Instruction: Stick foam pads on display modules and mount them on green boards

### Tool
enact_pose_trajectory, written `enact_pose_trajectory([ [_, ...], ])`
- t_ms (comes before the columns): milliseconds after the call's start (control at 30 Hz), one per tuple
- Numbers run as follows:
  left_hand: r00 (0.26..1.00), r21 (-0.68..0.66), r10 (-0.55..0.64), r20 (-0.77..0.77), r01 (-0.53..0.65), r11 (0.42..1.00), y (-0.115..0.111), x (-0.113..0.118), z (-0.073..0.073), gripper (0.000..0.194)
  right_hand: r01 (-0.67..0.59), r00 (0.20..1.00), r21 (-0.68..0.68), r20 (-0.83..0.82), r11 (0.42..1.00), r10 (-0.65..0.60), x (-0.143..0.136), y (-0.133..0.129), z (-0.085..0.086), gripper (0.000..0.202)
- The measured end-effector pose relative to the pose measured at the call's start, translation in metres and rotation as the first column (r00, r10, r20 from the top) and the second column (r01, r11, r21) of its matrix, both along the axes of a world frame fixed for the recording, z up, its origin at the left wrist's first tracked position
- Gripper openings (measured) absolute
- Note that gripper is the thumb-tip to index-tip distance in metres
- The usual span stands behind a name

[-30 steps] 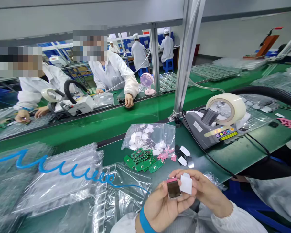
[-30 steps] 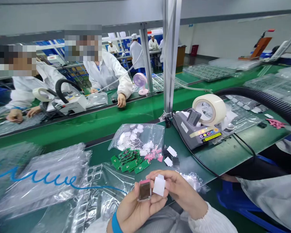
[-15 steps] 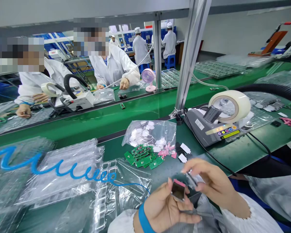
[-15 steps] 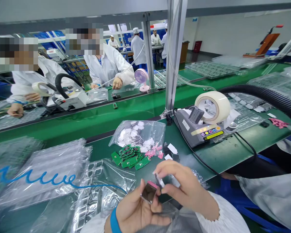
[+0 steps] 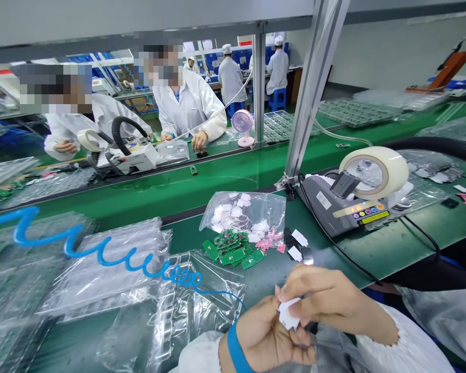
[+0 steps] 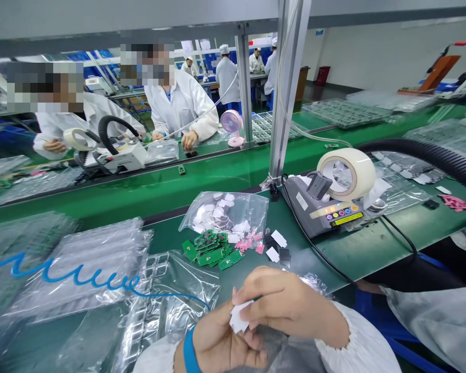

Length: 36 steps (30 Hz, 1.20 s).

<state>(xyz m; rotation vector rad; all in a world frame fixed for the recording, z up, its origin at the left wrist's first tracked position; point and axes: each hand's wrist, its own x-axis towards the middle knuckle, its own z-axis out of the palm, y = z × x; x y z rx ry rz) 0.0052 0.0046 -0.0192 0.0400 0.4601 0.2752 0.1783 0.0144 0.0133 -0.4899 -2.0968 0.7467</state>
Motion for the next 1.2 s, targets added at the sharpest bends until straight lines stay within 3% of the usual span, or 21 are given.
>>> enact_pose_trajectory([
  [133,0.999,0.058,0.011,0.049,-0.014,0.998,-0.002,-0.002,0.002,0.045,0.043,0.997,0.098,0.062,0.994,-0.049,-0.008,-0.005,0.009,0.010],
  [300,0.987,0.088,0.158,0.009,-0.158,0.983,-0.007,-0.006,-0.006,0.041,0.167,0.954,0.237,0.206,0.957,-0.217,-0.017,-0.018,0.017,0.032],
  [433,0.965,0.077,0.262,-0.008,-0.260,0.962,-0.008,-0.009,-0.007,0.032,0.336,0.863,0.341,0.261,0.878,-0.432,-0.028,-0.034,0.013,0.016],
  [600,0.941,0.171,0.337,-0.040,-0.325,0.930,-0.006,-0.010,0.000,0.032,0.533,0.755,0.375,0.194,0.758,-0.627,-0.035,-0.045,0.007,0.015],
  [800,0.932,0.210,0.355,-0.070,-0.334,0.919,-0.001,-0.009,0.001,0.025,0.446,0.760,0.425,0.285,0.788,-0.584,-0.038,-0.041,0.007,0.017],
  [967,0.940,0.251,0.332,-0.074,-0.305,0.919,0.002,-0.009,0.002,0.024,0.411,0.814,0.430,0.224,0.804,-0.536,-0.040,-0.035,0.001,0.018],
  [1100,0.944,0.319,0.324,-0.058,-0.290,0.902,0.005,-0.012,0.002,0.026,0.394,0.858,0.302,0.218,0.868,-0.465,-0.028,-0.025,-0.003,0.017],
  [1200,0.961,0.323,0.274,-0.047,-0.245,0.914,0.004,-0.015,-0.003,0.037,0.381,0.881,0.100,0.264,0.919,-0.394,-0.016,-0.015,-0.009,0.022],
])
